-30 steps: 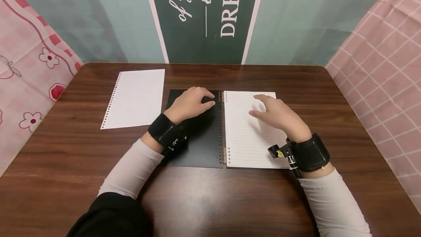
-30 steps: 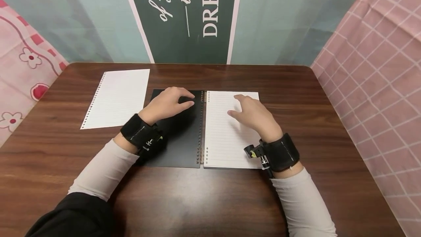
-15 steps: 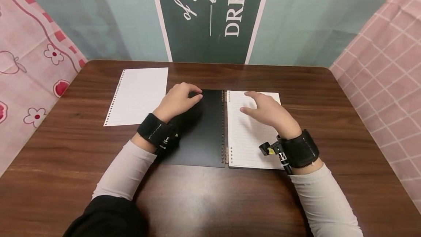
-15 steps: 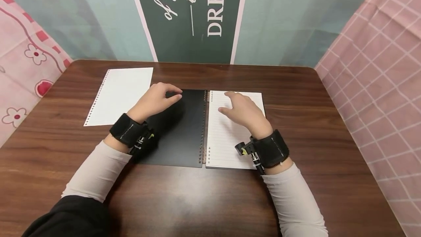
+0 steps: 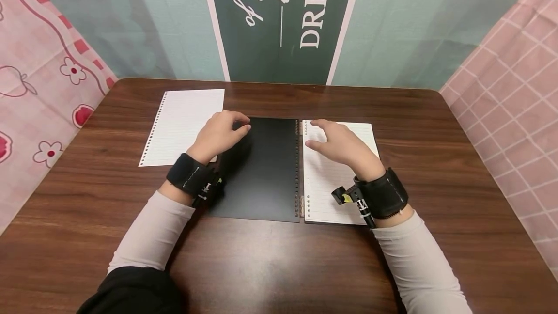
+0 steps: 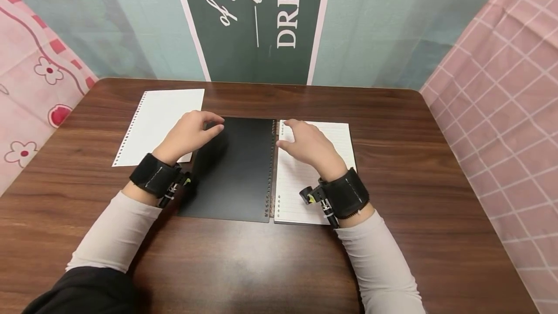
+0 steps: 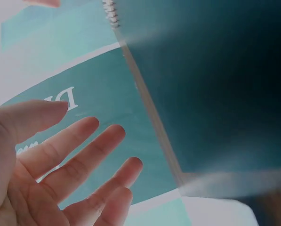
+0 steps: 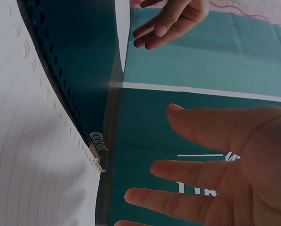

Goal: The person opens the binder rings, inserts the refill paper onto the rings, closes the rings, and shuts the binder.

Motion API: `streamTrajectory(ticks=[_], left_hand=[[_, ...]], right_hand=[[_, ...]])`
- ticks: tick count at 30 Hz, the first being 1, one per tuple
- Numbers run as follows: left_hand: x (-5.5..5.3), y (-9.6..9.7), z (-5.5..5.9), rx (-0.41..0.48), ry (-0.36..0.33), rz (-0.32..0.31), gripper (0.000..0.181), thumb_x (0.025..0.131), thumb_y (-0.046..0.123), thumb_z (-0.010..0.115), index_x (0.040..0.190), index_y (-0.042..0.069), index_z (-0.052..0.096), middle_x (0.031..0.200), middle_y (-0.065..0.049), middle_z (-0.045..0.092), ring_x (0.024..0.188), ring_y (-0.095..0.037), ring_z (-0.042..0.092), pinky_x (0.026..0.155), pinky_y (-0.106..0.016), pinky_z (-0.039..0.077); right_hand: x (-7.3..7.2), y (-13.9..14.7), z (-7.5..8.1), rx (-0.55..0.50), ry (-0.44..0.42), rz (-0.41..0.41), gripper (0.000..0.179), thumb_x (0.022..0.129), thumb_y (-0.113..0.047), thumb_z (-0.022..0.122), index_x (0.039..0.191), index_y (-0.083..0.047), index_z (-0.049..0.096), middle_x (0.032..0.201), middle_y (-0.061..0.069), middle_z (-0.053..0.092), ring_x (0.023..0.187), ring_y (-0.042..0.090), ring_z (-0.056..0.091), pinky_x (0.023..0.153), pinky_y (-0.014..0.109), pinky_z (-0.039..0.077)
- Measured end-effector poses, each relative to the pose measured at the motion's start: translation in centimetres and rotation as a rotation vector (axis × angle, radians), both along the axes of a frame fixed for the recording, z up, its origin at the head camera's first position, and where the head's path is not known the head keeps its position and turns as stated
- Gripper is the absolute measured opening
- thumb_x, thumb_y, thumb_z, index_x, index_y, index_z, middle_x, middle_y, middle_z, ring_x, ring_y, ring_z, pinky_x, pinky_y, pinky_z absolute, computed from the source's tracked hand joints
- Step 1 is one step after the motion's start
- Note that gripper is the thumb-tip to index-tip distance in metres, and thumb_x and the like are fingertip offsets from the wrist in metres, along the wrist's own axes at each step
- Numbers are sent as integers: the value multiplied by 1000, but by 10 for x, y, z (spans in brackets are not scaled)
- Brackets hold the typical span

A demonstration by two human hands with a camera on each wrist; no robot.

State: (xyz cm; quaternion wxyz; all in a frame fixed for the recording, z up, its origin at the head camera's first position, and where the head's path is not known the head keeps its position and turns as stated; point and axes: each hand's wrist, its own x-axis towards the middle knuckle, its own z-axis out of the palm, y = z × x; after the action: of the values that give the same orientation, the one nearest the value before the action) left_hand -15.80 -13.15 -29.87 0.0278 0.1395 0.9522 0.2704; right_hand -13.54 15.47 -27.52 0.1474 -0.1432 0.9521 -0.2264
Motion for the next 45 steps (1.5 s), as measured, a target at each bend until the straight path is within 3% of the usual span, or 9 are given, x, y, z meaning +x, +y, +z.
streamTrajectory(ticks=[6, 11, 16, 18, 22, 24, 34, 41, 45], left_hand=[[1, -12, -1, -31, 9, 21, 34, 99, 24, 57, 125, 5, 67, 123, -16, 69, 94, -29, 64, 77, -43, 48], [-1, -23, -2, -34, 18, 50, 33, 98, 23, 58, 124, 5, 68, 120, -15, 70, 93, -28, 65, 73, -41, 48], [-6, -33, -3, -42, 29, 79, 33, 98, 22, 57, 123, 5, 69, 124, -16, 69, 81, -27, 56, 61, -35, 36], [-8, -37, -4, -46, 30, 88, 33, 98, 22, 56, 123, 5, 69, 124, -17, 69, 81, -28, 56, 59, -35, 36], [-11, -45, -5, -51, 22, 135, 35, 98, 23, 55, 125, 5, 68, 126, -17, 68, 94, -32, 63, 67, -42, 46], [-13, -50, -5, -53, 25, 168, 36, 97, 23, 55, 126, 4, 67, 127, -17, 67, 103, -36, 65, 74, -48, 50], [-23, -79, -3, -51, 42, 305, 52, 94, 23, 56, 139, -3, 50, 124, -29, 64, 114, -46, 60, 90, -56, 48], [-26, -98, -8, -50, -62, 481, 64, 95, 28, 53, 149, 2, 33, 130, -28, 60, 111, -48, 59, 80, -58, 49], [-25, -109, -7, -45, -93, 522, 60, 94, 29, 53, 144, 0, 35, 126, -30, 59, 109, -49, 57, 79, -58, 47]], right_hand=[[-3, -9, -3, -36, 2, 7, 63, 99, -29, 57, 151, -2, 36, 154, 19, 41, 143, 38, 39, 115, 54, 33], [-5, -19, -2, -80, -5, 11, 62, 99, -29, 58, 151, -3, 38, 154, 18, 43, 144, 35, 39, 115, 53, 34], [-8, -29, -2, -103, -14, 6, 61, 99, -28, 60, 151, -3, 39, 153, 18, 44, 141, 35, 43, 112, 53, 38], [-9, -34, -2, -99, -15, 6, 61, 99, -28, 60, 150, -3, 39, 149, 19, 48, 133, 34, 50, 108, 52, 42], [-12, -40, -6, -93, -18, 9, 60, 98, -28, 61, 149, -3, 40, 144, 21, 53, 125, 33, 56, 103, 50, 45], [-13, -43, -8, -98, -26, 8, 60, 98, -28, 61, 149, -2, 41, 145, 20, 52, 129, 34, 54, 105, 51, 45], [-18, -54, -17, -106, -42, 15, 59, 98, -29, 61, 148, -3, 43, 148, 20, 49, 139, 33, 45, 112, 50, 39], [-19, -65, -14, -100, -49, 36, 58, 99, -30, 60, 149, -5, 42, 149, 15, 49, 140, 31, 45, 112, 49, 39], [-20, -73, -13, -94, -52, 52, 58, 99, -30, 60, 149, -6, 42, 150, 13, 49, 141, 30, 45, 113, 49, 38]])
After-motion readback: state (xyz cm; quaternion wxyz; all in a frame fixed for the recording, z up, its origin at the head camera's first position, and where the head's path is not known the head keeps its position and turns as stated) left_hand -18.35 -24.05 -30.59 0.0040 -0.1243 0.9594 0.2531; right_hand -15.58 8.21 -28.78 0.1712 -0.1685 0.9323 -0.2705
